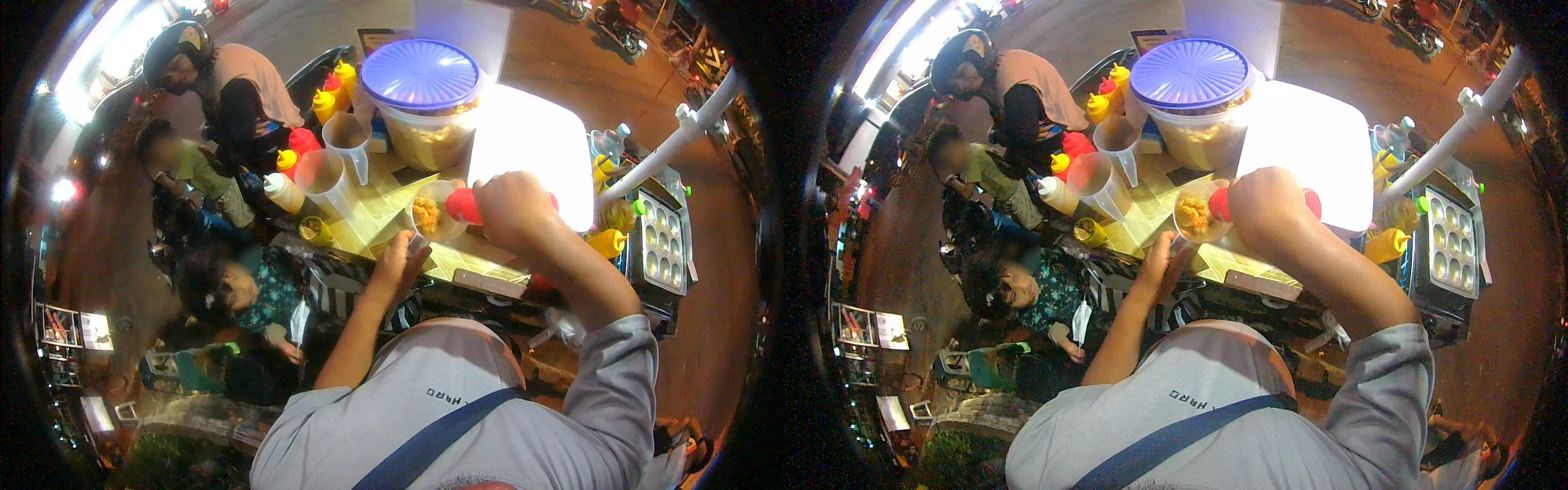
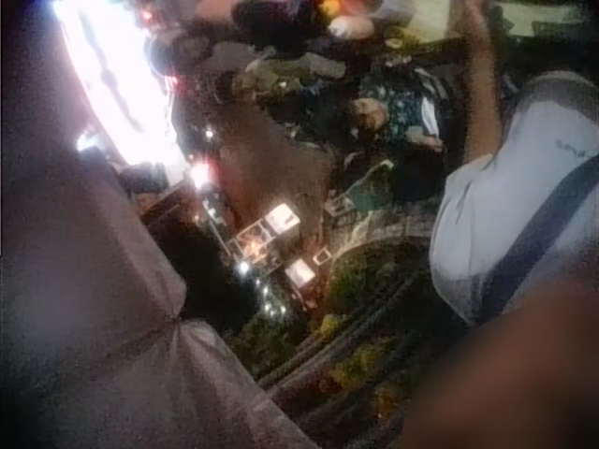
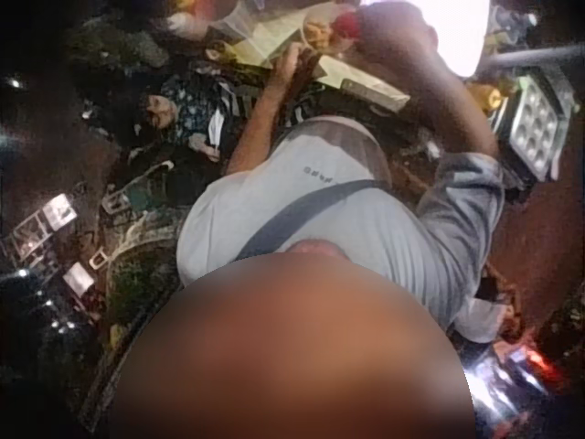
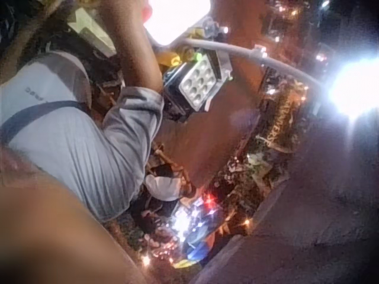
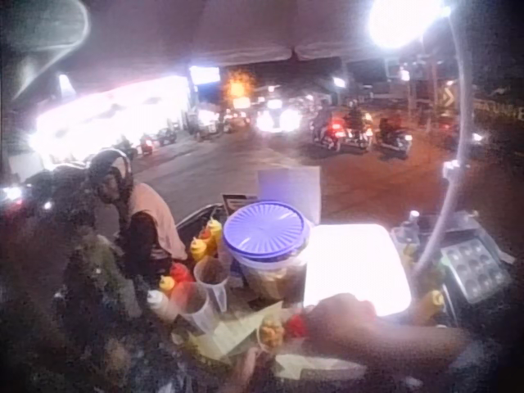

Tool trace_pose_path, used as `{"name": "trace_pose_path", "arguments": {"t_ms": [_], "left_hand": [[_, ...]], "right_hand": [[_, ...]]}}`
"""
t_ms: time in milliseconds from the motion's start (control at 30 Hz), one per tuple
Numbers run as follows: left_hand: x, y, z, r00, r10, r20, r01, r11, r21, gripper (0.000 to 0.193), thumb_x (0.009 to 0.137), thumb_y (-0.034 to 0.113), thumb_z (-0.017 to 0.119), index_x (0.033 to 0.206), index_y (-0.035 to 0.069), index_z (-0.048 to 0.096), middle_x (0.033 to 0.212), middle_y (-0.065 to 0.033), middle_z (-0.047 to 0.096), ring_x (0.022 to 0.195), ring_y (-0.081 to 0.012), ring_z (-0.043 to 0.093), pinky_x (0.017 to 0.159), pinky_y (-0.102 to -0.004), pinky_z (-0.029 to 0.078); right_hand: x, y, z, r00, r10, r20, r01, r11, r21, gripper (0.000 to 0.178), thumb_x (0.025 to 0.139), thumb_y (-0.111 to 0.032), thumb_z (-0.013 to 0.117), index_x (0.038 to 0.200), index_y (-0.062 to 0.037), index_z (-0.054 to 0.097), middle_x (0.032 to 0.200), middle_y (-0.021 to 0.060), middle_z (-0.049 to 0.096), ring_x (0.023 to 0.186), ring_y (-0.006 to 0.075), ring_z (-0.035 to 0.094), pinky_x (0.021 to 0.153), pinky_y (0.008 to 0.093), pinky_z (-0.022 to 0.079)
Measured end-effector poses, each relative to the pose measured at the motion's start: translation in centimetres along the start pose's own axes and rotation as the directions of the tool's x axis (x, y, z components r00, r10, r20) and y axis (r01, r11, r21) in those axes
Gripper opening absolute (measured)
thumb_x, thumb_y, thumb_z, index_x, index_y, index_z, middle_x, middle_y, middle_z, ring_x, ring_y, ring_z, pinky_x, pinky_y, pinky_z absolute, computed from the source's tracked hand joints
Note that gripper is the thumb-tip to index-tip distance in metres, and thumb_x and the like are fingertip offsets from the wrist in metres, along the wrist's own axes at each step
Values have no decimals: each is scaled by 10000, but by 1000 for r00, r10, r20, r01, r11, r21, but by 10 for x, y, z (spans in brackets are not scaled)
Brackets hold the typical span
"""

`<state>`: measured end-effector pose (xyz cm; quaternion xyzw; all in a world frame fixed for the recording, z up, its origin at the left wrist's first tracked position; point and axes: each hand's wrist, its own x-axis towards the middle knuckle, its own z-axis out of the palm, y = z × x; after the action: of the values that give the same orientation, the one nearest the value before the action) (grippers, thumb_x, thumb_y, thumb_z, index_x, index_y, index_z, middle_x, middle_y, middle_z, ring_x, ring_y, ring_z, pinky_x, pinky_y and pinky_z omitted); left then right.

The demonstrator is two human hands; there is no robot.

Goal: The person prepares small round snacks on a street cart at night. They pour batter into a multi-cup mold, flip and remove cooked items, then add sauce and toppings into a cup before handing it to a customer.

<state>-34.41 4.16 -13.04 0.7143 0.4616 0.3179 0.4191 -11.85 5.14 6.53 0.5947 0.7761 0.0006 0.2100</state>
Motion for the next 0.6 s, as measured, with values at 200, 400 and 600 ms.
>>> {"name": "trace_pose_path", "arguments": {"t_ms": [200,400,600], "left_hand": [[3,-10,6,1000,-20,5,20,999,-26,656,995,568,604,1303,-4,520,1160,-272,653,1068,-397,653,931,-451,510],[3,-3,5,1000,-24,14,25,999,-44,654,998,566,603,1295,-10,520,1154,-269,652,1060,-404,651,926,-449,510],[5,7,2,1000,-18,20,19,999,-31,630,1005,541,609,1290,-14,520,1158,-271,651,1061,-397,652,922,-446,511]], "right_hand": [[-2,3,0,1000,25,-1,-25,999,36,312,814,-265,762,1060,-82,708,944,127,757,888,288,746,788,423,567],[-3,6,0,1000,22,-11,-22,999,31,315,812,-253,761,1069,-80,705,935,129,755,877,293,744,779,424,567],[-2,8,1,999,34,5,-35,999,27,344,806,-270,780,1081,-78,706,938,131,756,887,295,744,782,425,567]]}}
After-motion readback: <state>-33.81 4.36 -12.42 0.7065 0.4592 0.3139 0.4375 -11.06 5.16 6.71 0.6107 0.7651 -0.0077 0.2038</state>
